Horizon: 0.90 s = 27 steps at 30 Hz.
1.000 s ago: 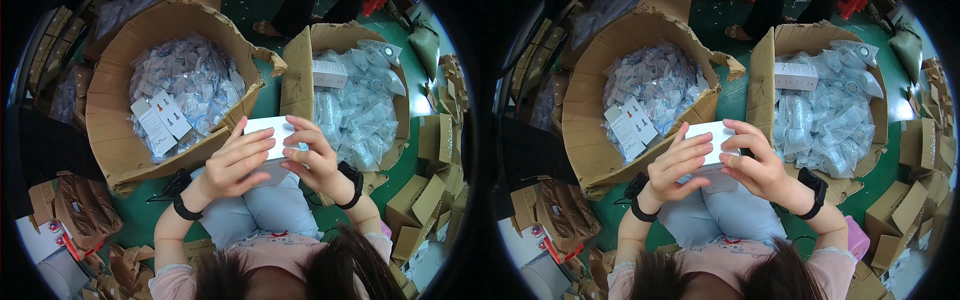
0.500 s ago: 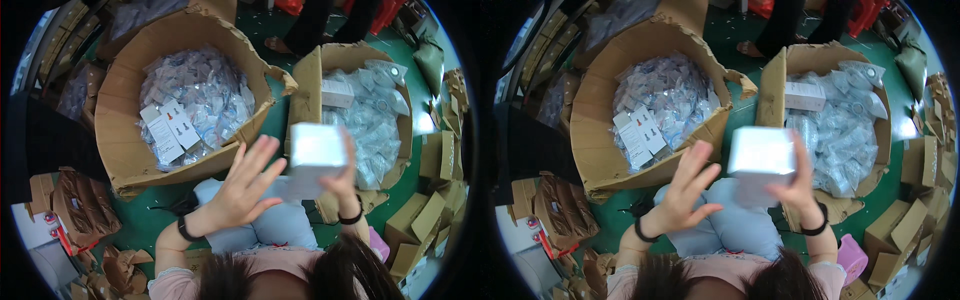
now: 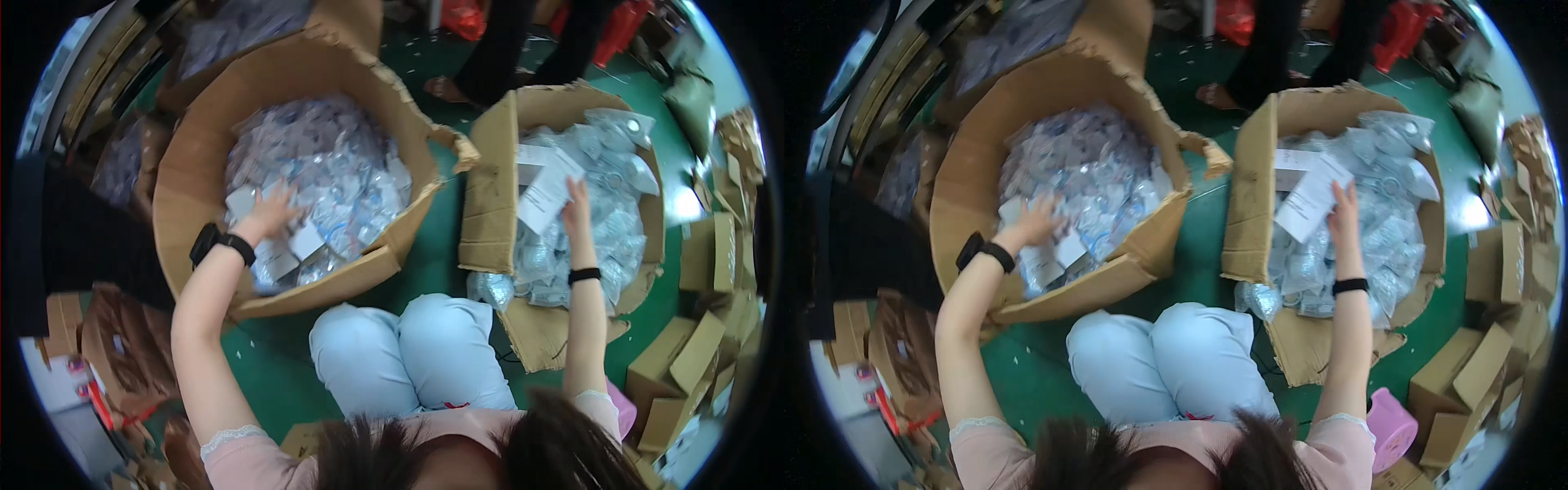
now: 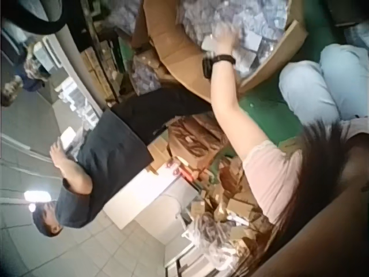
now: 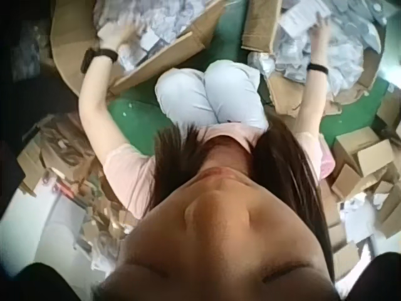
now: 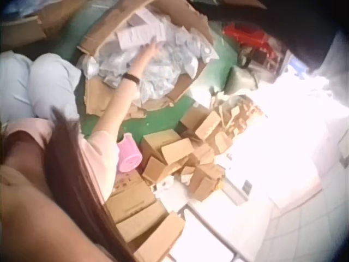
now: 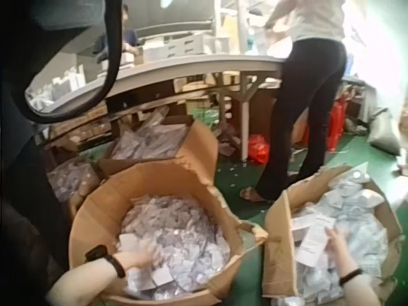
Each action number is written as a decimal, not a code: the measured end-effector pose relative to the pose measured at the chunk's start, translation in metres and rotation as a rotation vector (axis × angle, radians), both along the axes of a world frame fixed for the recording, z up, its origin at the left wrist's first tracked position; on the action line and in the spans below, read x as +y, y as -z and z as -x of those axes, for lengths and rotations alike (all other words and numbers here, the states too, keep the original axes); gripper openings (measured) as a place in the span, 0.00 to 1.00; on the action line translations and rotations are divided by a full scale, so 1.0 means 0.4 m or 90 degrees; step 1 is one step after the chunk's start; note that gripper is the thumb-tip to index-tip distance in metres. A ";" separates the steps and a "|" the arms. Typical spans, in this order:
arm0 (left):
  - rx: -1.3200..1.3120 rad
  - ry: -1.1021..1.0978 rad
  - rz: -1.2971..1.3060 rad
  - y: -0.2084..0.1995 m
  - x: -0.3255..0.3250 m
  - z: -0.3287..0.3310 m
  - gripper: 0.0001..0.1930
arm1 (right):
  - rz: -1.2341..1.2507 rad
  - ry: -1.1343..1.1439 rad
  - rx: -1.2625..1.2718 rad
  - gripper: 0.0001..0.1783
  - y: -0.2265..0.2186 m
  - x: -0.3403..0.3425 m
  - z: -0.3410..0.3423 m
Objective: Packaging small electronic components into white cardboard boxes.
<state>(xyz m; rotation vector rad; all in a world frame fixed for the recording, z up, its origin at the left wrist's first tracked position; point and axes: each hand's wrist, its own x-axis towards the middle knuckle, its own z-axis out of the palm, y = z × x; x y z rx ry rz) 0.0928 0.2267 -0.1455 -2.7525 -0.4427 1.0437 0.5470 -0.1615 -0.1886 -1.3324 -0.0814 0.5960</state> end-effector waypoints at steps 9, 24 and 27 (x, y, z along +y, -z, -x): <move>-0.194 0.060 0.070 0.025 -0.026 -0.033 0.31 | 0.517 0.022 -0.368 0.40 -0.056 0.007 0.080; -0.698 -0.266 0.651 -0.533 -0.514 -0.239 0.42 | -0.289 -0.495 -0.438 0.61 -0.419 0.093 0.434; -0.614 -0.376 0.772 -0.503 -0.584 -0.286 0.48 | -0.180 -0.534 -0.653 0.67 -0.408 0.051 0.459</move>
